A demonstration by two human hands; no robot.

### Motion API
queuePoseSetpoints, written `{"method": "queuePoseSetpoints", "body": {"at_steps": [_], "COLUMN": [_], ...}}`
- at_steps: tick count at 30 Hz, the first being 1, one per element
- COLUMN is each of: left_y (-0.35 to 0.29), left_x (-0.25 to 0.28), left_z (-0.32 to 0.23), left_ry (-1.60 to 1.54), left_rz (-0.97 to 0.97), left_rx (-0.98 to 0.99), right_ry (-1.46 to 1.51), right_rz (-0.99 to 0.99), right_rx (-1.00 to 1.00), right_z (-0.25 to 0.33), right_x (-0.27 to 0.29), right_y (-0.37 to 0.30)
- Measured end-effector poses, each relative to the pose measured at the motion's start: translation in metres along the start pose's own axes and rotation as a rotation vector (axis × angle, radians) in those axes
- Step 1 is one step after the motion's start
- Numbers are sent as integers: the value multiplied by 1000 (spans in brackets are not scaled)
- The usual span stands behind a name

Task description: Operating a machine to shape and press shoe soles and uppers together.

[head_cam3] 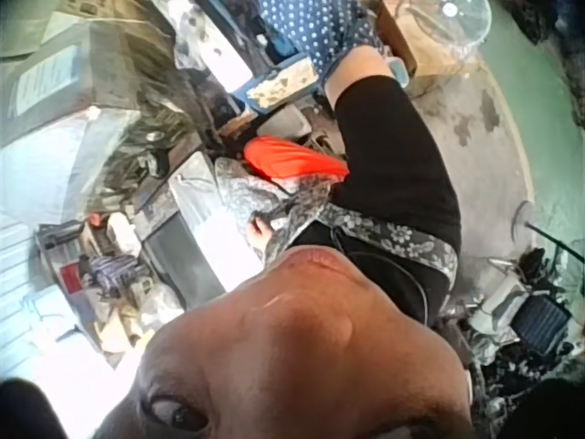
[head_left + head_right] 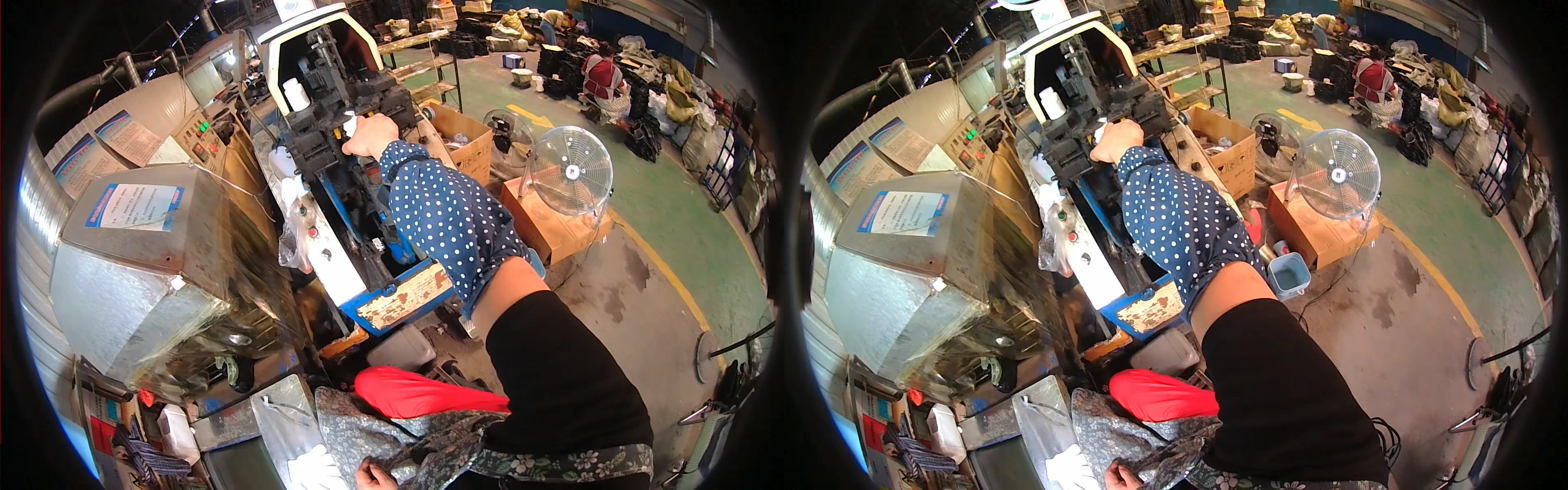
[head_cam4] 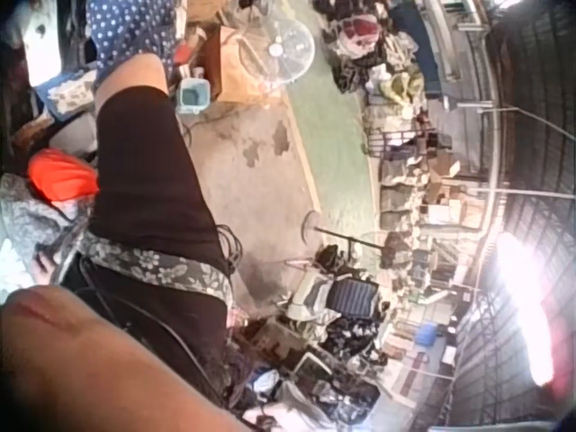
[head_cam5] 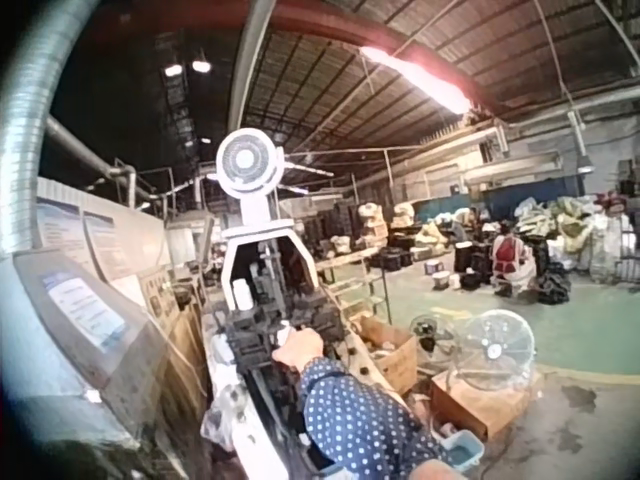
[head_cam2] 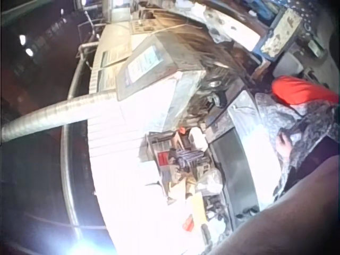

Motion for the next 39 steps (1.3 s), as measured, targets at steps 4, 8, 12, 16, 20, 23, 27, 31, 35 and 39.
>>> {"method": "queuePoseSetpoints", "body": {"at_steps": [4, 8, 12, 16, 20, 23, 27, 31, 35, 39], "left_y": [0, 0, -1, -2, -3, -3, -3, -3, 5, 14], "left_x": [3, 5, 6, 7, 4, -16, -4, -6, -23, -8], "left_z": [-8, -9, -7, -1, 1, 34, 9, 8, 67, 42], "left_ry": [7, -6, -63, 0, 9, -81, -123, -55, -176, -369], "left_rz": [-16, 17, 19, 44, 23, -60, -20, -49, -168, 106], "left_rx": [-6, 31, 44, 46, -8, 3, -12, -95, -126, -106], "right_ry": [18, 14, 27, 33, 13, 36, 25, 42, 197, 388], "right_rz": [-8, -39, -26, 5, -18, -55, -49, -22, -130, -475], "right_rx": [-29, -42, -45, -48, -75, -41, -35, -10, 139, 465], "right_z": [-2, -2, 0, 0, -5, -10, -32, -37, -20, -42], "right_x": [1, -1, 1, 4, 3, -12, -9, -5, -13, -17], "right_y": [-2, -1, -4, -8, -18, -37, -64, -82, -108, -186]}}
Point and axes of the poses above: each hand's wrist, its own y-axis towards the middle knuckle, its own x-axis out of the back of the hand, z = x × y, the point moved 4 cm from there along y, towards the middle knuckle, and after that the axes turned 10 degrees about y, right-handed, at the moved point
